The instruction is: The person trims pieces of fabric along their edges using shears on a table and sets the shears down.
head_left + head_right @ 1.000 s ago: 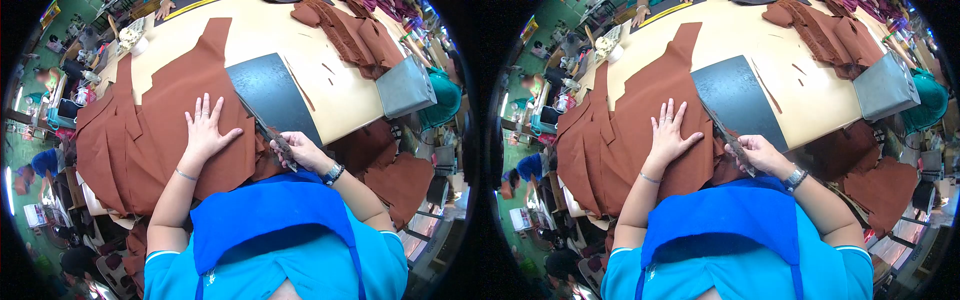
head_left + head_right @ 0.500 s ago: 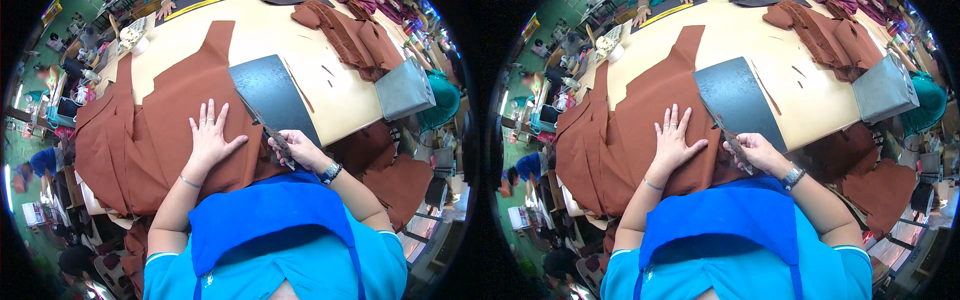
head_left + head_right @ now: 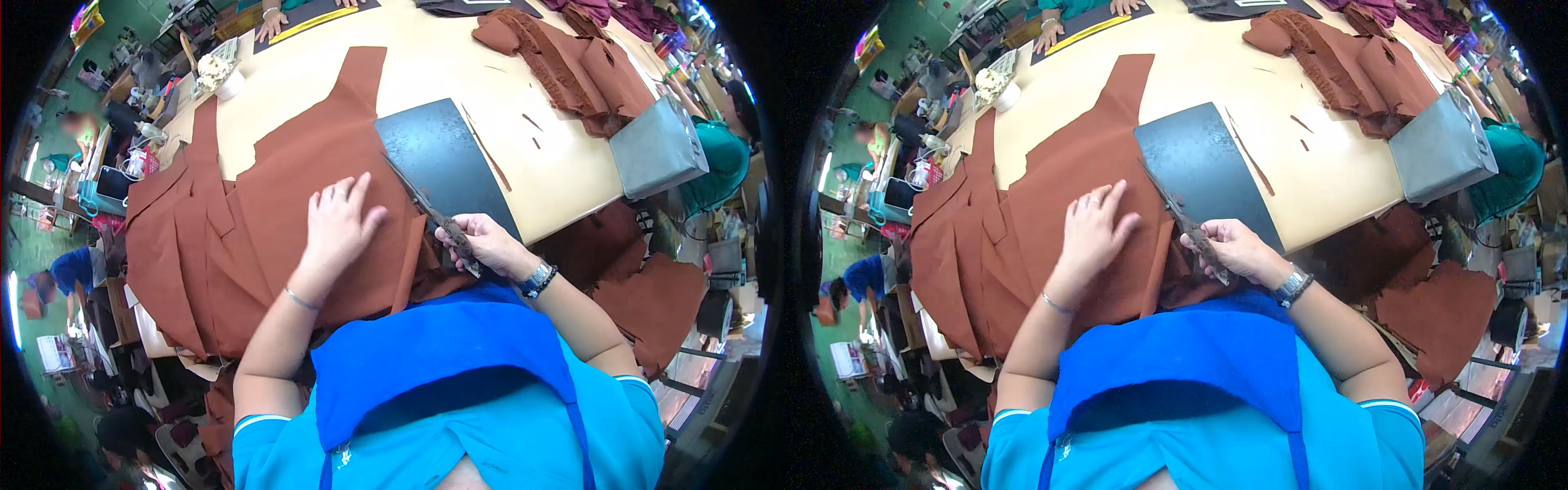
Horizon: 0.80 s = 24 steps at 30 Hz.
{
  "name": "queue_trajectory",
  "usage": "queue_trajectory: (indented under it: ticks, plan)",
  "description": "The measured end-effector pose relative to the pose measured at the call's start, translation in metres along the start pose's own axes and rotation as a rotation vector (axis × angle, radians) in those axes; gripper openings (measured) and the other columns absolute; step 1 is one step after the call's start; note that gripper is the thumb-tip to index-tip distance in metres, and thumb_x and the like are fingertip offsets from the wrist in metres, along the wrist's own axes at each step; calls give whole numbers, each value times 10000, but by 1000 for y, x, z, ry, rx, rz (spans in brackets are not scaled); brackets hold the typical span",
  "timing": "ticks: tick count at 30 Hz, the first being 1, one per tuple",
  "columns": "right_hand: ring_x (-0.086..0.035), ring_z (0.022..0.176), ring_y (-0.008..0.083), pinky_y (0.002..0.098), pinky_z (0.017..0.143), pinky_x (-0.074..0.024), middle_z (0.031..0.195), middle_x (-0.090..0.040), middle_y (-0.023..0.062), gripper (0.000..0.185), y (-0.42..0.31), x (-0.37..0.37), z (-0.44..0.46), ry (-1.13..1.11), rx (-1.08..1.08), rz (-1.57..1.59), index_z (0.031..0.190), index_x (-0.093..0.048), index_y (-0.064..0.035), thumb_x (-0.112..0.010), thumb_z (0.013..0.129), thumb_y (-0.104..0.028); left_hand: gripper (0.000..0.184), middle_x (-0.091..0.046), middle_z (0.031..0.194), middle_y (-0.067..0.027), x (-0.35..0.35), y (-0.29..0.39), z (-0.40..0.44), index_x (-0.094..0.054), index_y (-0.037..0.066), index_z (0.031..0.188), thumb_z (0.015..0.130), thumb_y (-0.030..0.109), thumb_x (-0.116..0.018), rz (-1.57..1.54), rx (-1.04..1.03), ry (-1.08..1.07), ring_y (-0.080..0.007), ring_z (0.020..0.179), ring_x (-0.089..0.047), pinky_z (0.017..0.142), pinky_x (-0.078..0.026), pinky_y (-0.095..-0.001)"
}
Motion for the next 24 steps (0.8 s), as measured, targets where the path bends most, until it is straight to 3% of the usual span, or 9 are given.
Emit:
queue_trajectory:
  ticks: [1, 2, 3, 5, 7, 13, 18, 24]
  plan:
    - [-551, 542, 52, 203, 477, -443, 642, -565, -21, 321, -1, 1, 0, -1, -3, 0, 823, -590, -109, -702, 881, -404, 666, -524, 1303, -162, 11, -10, 14, -489, 97, 1370, 852, 491, -632, -64, 11, -76, -339, 1229, -480, 1029, -373, -482]
    - [-552, 545, 53, 202, 480, -444, 644, -565, -20, 321, -3, 2, 1, -4, -2, -2, 820, -588, -110, -701, 881, -405, 670, -561, 1195, -150, 16, -20, 23, -536, 59, 1312, 801, 463, -690, 6, -85, 29, -294, 1169, -506, 953, -411, -405]
    - [-553, 547, 54, 201, 483, -446, 647, -565, -20, 321, -6, 2, 2, -6, 1, -5, 817, -586, -112, -700, 882, -405, 816, -500, 1326, -186, 11, -38, 34, -490, 77, 1365, 751, 573, -699, -16, -169, 77, -337, 1286, -427, 1036, -363, -478]
    - [-553, 550, 61, 206, 493, -451, 654, -564, -18, 331, -11, 0, 7, 5, 2, 7, 805, -578, -117, -694, 884, -417, 983, -311, 1503, -217, 9, -48, 43, -383, 126, 1455, 696, 665, -700, 119, -108, -1, -386, 1414, -252, 1110, -233, -600]
    - [-553, 548, 63, 209, 505, -462, 665, -562, -22, 330, -15, -1, 14, 19, -4, 6, 818, -579, -115, -679, 894, -420, 1086, -137, 1581, -202, -2, -55, 47, -298, 161, 1502, 661, 732, -679, -15, -70, -130, -385, 1466, -91, 1119, -105, -660]
    - [-555, 562, 57, 211, 525, -487, 690, -553, -38, 309, -19, 0, 25, 13, 7, -52, 861, -584, -106, -648, 919, -402, 1103, -160, 1574, -207, -9, -49, 36, -304, 159, 1502, 662, 808, -605, -21, -40, -69, -378, 1465, -110, 1126, -100, -646]
    - [-552, 515, 53, 203, 481, -464, 640, -574, -24, 229, -14, 9, 13, -31, 42, 7, 859, -602, -101, -656, 927, -313, 1110, -156, 1576, -203, -14, -49, 29, -299, 161, 1505, 661, 817, -596, -13, -3, -44, -376, 1465, -112, 1129, -101, -641]
    - [-550, 504, 69, 205, 468, -455, 644, -559, -21, 316, -18, 9, 20, -26, 1, 25, 803, -579, -106, -707, 878, -385, 1114, -152, 1578, -202, -13, -40, 19, -293, 162, 1508, 661, 821, -591, -7, -15, -56, -376, 1467, -106, 1128, -99, -640]
Point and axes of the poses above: each hand's wrist, its own z-axis towards the middle knuckle, its own x-axis out of the back of the hand, y = z × x, the point moved 1 cm from there along z, towards the middle knuckle
